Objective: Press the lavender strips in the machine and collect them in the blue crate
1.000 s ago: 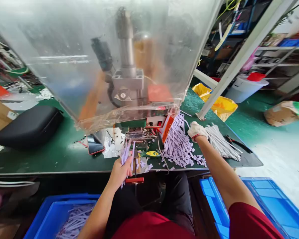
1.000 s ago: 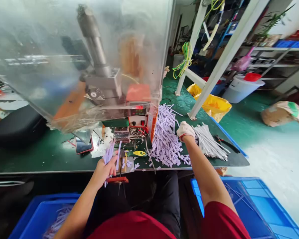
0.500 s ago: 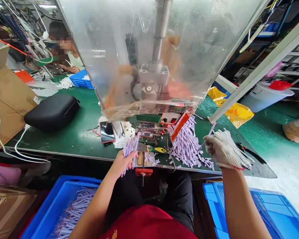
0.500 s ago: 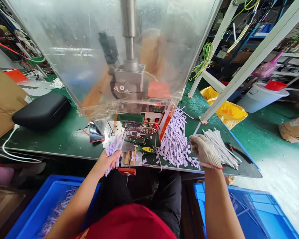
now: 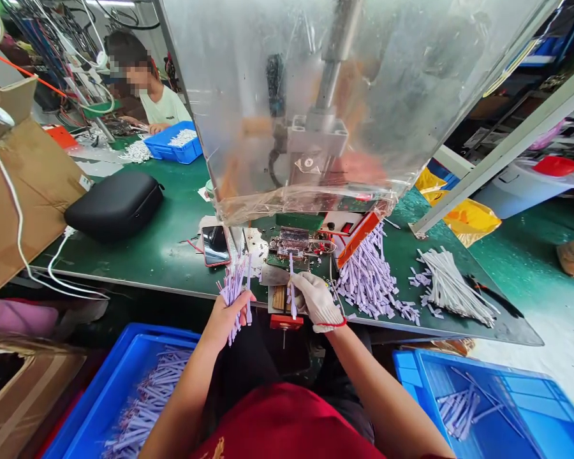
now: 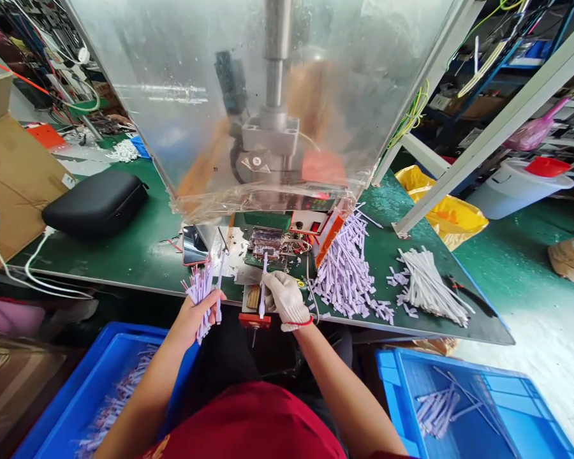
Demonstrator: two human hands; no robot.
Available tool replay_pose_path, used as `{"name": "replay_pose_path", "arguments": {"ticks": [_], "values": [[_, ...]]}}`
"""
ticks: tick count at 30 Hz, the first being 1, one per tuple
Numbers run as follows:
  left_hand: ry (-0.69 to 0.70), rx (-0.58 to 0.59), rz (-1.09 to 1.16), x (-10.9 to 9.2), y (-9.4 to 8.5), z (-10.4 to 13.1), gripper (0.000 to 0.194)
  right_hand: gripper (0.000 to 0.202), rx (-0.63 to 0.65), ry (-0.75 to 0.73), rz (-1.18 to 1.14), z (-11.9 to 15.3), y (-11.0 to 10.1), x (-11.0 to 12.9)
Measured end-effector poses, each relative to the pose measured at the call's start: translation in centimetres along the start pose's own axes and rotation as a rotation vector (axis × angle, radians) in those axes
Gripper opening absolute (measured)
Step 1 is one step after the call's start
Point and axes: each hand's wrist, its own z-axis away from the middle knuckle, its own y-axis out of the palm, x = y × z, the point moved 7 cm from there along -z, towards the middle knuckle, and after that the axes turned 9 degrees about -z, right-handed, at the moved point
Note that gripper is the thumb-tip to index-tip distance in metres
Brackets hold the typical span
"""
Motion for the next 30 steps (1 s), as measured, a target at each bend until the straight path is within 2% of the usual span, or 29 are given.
{"name": "replay_pose_path", "arguments": {"ticks": [11,19,24,28,30], "values": [[0.013,0.033,-0.003,-0.5,0.3,0.4,0.038,0.031,-0.038,-0.005,0.006,-1.2,0.8,0.5],[0.013,0.038,-0.028,-0.3,0.2,0.5,0.038,0.029,-0.011,0.007,-0.057,-1.4,0.9,0.4],[0.03,0.084,-0.07,-0.4,0.7,0.5,0.036,0.032,-0.027,0.006,-0.041,-1.6,0.6,0.2],[0.065,0.184,-0.191,-0.9,1.3,0.3,0.036,0.039,-0.088,-0.171,0.022,-0.5,0.0,1.8],[0.095,0.237,-0.267,-1.3,1.8,0.3,0.037,0.036,-0.025,-0.279,0.054,0.3,0.6,3.2]]}}
